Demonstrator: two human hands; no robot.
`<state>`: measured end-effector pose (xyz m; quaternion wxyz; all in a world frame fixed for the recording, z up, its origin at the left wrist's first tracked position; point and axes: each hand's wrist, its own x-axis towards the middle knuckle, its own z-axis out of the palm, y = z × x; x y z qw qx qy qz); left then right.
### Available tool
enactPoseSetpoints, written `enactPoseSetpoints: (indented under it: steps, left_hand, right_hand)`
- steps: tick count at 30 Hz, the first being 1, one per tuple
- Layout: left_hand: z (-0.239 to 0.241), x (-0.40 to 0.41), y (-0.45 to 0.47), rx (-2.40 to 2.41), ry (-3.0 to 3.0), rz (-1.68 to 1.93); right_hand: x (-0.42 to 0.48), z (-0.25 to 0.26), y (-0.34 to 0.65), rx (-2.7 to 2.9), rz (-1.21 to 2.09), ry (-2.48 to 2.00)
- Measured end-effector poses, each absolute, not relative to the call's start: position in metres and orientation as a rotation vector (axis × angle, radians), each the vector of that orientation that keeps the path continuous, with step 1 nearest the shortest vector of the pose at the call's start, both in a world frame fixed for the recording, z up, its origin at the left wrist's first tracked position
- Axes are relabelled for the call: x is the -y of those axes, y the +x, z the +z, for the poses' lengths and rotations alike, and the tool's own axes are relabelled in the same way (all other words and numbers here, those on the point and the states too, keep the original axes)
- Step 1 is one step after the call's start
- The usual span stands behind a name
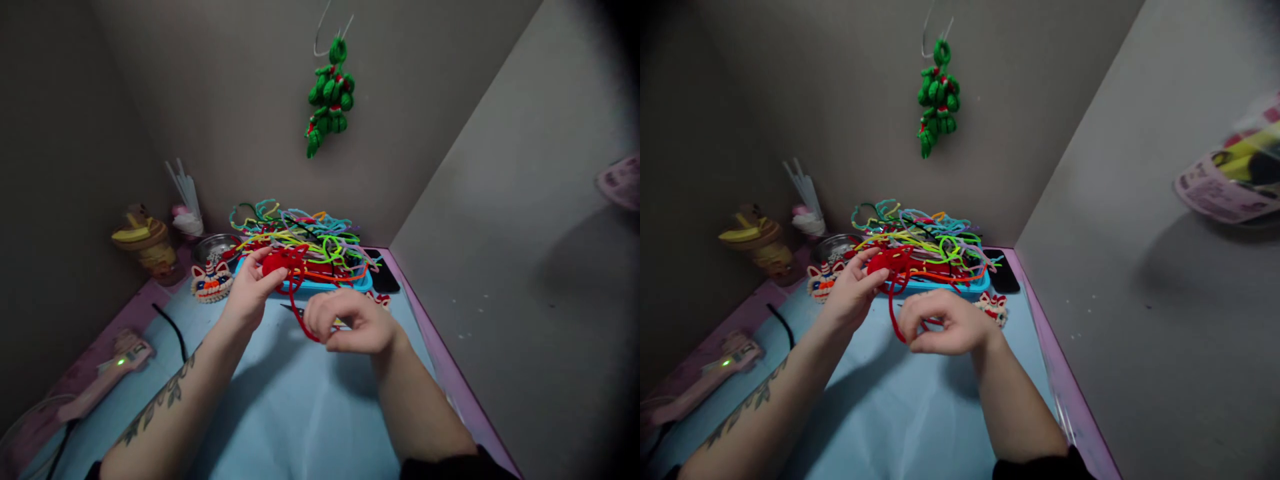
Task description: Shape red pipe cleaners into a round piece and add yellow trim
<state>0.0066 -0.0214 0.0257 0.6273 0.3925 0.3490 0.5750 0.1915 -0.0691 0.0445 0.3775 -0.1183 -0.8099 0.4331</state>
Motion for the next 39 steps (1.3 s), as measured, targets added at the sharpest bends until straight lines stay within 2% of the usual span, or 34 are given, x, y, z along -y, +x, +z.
enactPoseSetpoints:
  steps: [3, 8, 10, 12, 14, 22, 39]
  left_hand:
    - [0.026, 0.021, 0.005, -0.800, 0.921, 1.295]
    - [0.019, 0.020, 0.006, -0.860, 1.008, 1.282]
    - [0.015, 0.020, 0.008, -0.891, 1.056, 1.250]
    - [0.012, 0.021, 0.010, -0.915, 1.107, 1.223]
    - [0.012, 0.023, 0.012, -0.914, 1.141, 1.214]
    - [0.016, 0.032, 0.016, -0.845, 1.189, 1.121]
    - [0.020, 0.036, 0.018, -0.818, 1.216, 1.094]
  right_hand:
    - [0.066, 0.045, 0.213, 2.051, 1.291, -0.203]
    - [0.065, 0.047, 0.234, 2.187, 1.286, -0.634]
    - [0.063, 0.045, 0.230, 1.962, 1.110, -0.797]
    - [0.058, 0.040, 0.220, 1.643, 0.719, -1.014]
    - [0.054, 0.036, 0.208, 1.650, 0.491, -1.112]
    - [0.049, 0.028, 0.190, 1.790, 0.374, -1.024]
    - [0.046, 0.024, 0.185, 1.672, 0.314, -1.087]
